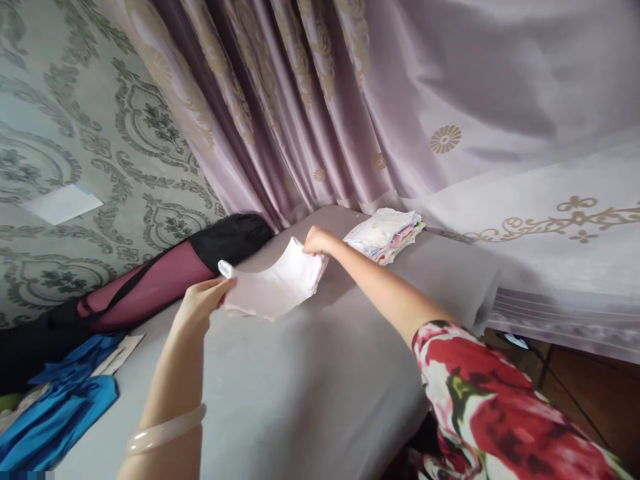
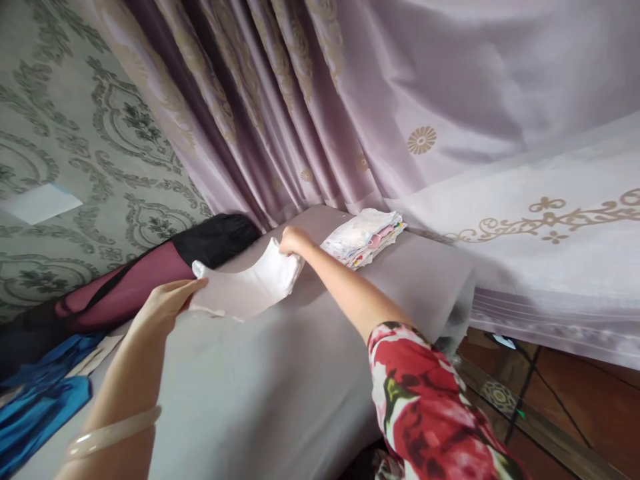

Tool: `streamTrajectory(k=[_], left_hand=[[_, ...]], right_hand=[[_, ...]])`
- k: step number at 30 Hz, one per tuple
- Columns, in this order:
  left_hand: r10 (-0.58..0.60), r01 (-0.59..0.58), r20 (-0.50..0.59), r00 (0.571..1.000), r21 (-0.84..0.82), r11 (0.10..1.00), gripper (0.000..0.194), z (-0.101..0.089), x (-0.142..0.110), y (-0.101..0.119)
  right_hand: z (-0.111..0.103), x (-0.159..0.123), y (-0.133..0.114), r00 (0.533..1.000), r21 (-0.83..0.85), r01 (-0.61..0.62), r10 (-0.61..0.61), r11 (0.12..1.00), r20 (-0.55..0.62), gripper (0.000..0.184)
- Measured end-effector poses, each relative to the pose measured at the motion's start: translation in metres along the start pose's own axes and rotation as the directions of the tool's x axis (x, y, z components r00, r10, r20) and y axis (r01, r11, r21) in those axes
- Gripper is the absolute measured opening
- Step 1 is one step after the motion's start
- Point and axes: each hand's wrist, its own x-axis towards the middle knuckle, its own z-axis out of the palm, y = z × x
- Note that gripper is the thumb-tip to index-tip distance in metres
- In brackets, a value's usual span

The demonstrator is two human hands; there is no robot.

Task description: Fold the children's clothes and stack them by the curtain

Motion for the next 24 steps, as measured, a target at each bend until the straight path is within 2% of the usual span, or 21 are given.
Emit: streamTrajectory(k=[2, 3, 7, 10, 15, 20, 24], left_hand=[[0.005, 0.006, 0.074, 0.997, -0.146, 0.989, 0.036, 0.024, -0.001, 0.018], [0.011, 0.008, 0.091, 0.996, -0.209, 0.978, 0.033, 0.037, -0.003, 0.028], [0.062, -0.016, 0.106, 0.992, -0.383, 0.924, 0.027, 0.088, -0.014, 0.069], [0.072, 0.013, 0.155, 0.985, -0.488, 0.873, 0.023, 0.123, -0.023, 0.095], [0.107, 0.077, 0.256, 0.961, -0.618, 0.783, 0.022, 0.177, -0.029, 0.119], [0.069, 0.209, 0.377, 0.924, -0.647, 0.733, 0.025, 0.225, -0.032, 0.126], [-0.005, 0.312, 0.448, 0.894, -0.614, 0.725, 0.026, 0.250, -0.036, 0.126]], right_hand=[[-0.031, 0.001, 0.011, 0.993, -0.029, -0.091, 0.093, 0.995, 0.072, 0.008], [-0.045, 0.001, 0.016, 0.988, -0.032, -0.135, 0.137, 0.990, 0.072, 0.008], [-0.092, 0.006, 0.044, 0.953, 0.017, -0.301, 0.301, 0.953, -0.027, 0.013], [-0.116, 0.011, 0.073, 0.922, 0.109, -0.345, 0.359, 0.932, -0.143, 0.015], [-0.140, 0.012, 0.115, 0.859, 0.112, -0.344, 0.361, 0.932, -0.362, 0.017], [-0.148, 0.004, 0.134, 0.835, 0.008, -0.365, 0.331, 0.931, -0.440, 0.023], [-0.145, 0.001, 0.146, 0.794, -0.019, -0.402, 0.338, 0.916, -0.505, 0.027]])
